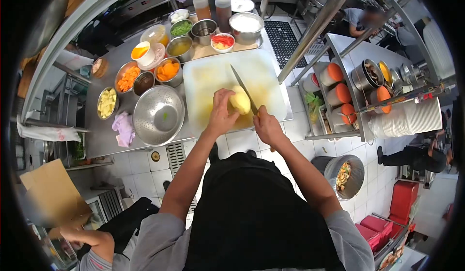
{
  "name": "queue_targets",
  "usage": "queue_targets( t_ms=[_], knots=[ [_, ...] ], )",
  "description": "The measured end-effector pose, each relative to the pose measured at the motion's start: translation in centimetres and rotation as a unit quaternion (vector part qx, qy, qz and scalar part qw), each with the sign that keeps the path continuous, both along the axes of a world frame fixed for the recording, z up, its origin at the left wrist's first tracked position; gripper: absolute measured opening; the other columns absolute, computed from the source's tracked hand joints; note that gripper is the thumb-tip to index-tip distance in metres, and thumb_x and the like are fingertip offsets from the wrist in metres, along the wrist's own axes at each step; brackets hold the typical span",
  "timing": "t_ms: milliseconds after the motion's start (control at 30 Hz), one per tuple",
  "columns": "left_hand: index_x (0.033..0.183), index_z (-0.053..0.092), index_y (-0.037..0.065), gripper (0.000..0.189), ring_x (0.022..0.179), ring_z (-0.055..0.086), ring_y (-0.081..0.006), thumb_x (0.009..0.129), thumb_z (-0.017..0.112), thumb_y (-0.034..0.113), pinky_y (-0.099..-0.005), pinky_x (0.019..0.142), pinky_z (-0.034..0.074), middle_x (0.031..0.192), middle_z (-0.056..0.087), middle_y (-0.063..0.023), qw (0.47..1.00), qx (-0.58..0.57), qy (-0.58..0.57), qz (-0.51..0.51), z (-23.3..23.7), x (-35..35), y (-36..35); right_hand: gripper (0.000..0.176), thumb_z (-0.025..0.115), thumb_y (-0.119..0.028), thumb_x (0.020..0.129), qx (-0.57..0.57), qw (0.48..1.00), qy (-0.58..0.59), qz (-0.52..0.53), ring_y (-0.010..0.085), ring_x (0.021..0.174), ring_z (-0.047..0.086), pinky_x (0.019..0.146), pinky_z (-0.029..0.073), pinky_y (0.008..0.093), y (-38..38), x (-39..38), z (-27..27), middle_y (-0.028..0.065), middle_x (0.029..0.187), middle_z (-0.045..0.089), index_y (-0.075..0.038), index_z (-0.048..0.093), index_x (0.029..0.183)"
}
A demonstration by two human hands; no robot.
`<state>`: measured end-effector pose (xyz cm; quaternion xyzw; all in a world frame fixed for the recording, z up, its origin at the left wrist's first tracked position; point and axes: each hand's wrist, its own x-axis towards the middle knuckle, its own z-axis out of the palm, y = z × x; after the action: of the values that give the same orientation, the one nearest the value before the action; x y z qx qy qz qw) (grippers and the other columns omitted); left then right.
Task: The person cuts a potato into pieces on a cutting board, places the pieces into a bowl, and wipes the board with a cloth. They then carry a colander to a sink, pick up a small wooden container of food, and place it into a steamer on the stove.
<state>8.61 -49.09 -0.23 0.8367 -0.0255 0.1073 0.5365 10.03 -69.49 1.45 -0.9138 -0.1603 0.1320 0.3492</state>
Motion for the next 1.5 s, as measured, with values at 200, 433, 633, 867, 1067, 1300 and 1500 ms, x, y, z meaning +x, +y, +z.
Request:
queue_targets(
  t_ms=[200, 433, 633, 867, 1067, 1300, 1500],
  knots=[
    [0.126, 0.051, 0.007, 0.052, 0.124, 0.047, -0.0365, 0.077, 0.071, 0.011, -0.0452, 0.094, 0.05, 0.129, 0.04, -0.016, 0.993, 0.111, -0.006, -0.049, 1.0, 1.0, 1.3, 0.022, 0.054, -0.015, 0.097, -0.016, 1.0, -0.024, 0.004, 0.0521, 0.073, 0.063, 0.068, 0.05, 0.0591, 0.5, 0.4, 2.2, 0.0311, 0.076, 0.064, 0.001, 0.04, 0.103],
    [0.122, 0.055, 0.006, 0.051, 0.117, 0.048, -0.0371, 0.076, 0.074, 0.011, -0.0454, 0.092, 0.05, 0.123, 0.041, -0.0164, 0.992, 0.105, -0.029, -0.067, 0.8, 1.4, 1.7, 0.024, 0.056, -0.011, 0.092, -0.058, 0.998, -0.016, 0.004, 0.0521, 0.072, 0.062, 0.067, 0.049, 0.0596, 1.2, -1.3, 6.7, 0.0302, 0.073, 0.064, 0.002, 0.039, 0.104],
    [0.121, 0.056, 0.005, 0.051, 0.113, 0.049, -0.0364, 0.075, 0.075, 0.013, -0.0468, 0.091, 0.05, 0.12, 0.042, -0.0164, 0.992, 0.096, -0.05, -0.07, 0.9, 1.6, 1.5, 0.021, 0.054, -0.015, 0.096, -0.113, 0.993, 0.013, -0.008, 0.0528, 0.076, 0.064, 0.07, 0.051, 0.0598, 2.3, -2.0, 7.2, 0.0315, 0.077, 0.065, 0.0, 0.042, 0.104],
    [0.123, 0.056, 0.007, 0.054, 0.116, 0.053, -0.0374, 0.074, 0.075, 0.017, -0.0483, 0.091, 0.05, 0.126, 0.049, -0.0202, 0.964, 0.205, -0.152, -0.076, 2.1, 3.7, 2.5, 0.018, 0.053, -0.014, 0.098, -0.052, 0.996, -0.027, -0.07, 0.0509, 0.073, 0.063, 0.066, 0.049, 0.0597, -1.8, -1.7, 5.5, 0.031, 0.076, 0.064, 0.0, 0.043, 0.104],
    [0.129, 0.05, 0.001, 0.06, 0.112, 0.059, -0.0469, 0.077, 0.074, 0.019, -0.0483, 0.097, 0.049, 0.126, 0.054, -0.0271, 0.978, 0.174, 0.074, -0.084, 2.2, 5.5, 2.4, 0.032, 0.054, -0.018, 0.098, -0.093, 0.991, 0.0, -0.099, 0.0507, 0.068, 0.063, 0.064, 0.051, 0.0592, -6.0, -9.1, -0.1, 0.031, 0.078, 0.064, 0.0, 0.046, 0.123],
    [0.138, 0.037, -0.001, 0.07, 0.115, 0.054, -0.0488, 0.082, 0.072, 0.023, -0.0493, 0.098, 0.047, 0.125, 0.052, -0.0302, 0.964, 0.218, 0.112, -0.101, 0.9, 5.3, 1.9, 0.035, 0.056, -0.013, 0.091, -0.118, 0.987, 0.037, -0.101, 0.0462, 0.069, 0.066, 0.06, 0.055, 0.0527, -3.6, -10.5, 3.6, 0.0298, 0.083, 0.062, 0.002, 0.046, 0.121],
    [0.137, 0.038, -0.004, 0.069, 0.115, 0.054, -0.047, 0.082, 0.073, 0.018, -0.0478, 0.099, 0.046, 0.123, 0.051, -0.0309, 0.956, 0.245, 0.125, -0.106, 2.9, 5.3, -0.2, 0.029, 0.056, -0.008, 0.089, -0.124, 0.991, -0.001, -0.041, 0.0374, 0.065, 0.069, 0.053, 0.056, 0.0431, -2.7, -8.8, 5.0, 0.0259, 0.08, 0.063, 0.003, 0.046, 0.113]
  ],
)
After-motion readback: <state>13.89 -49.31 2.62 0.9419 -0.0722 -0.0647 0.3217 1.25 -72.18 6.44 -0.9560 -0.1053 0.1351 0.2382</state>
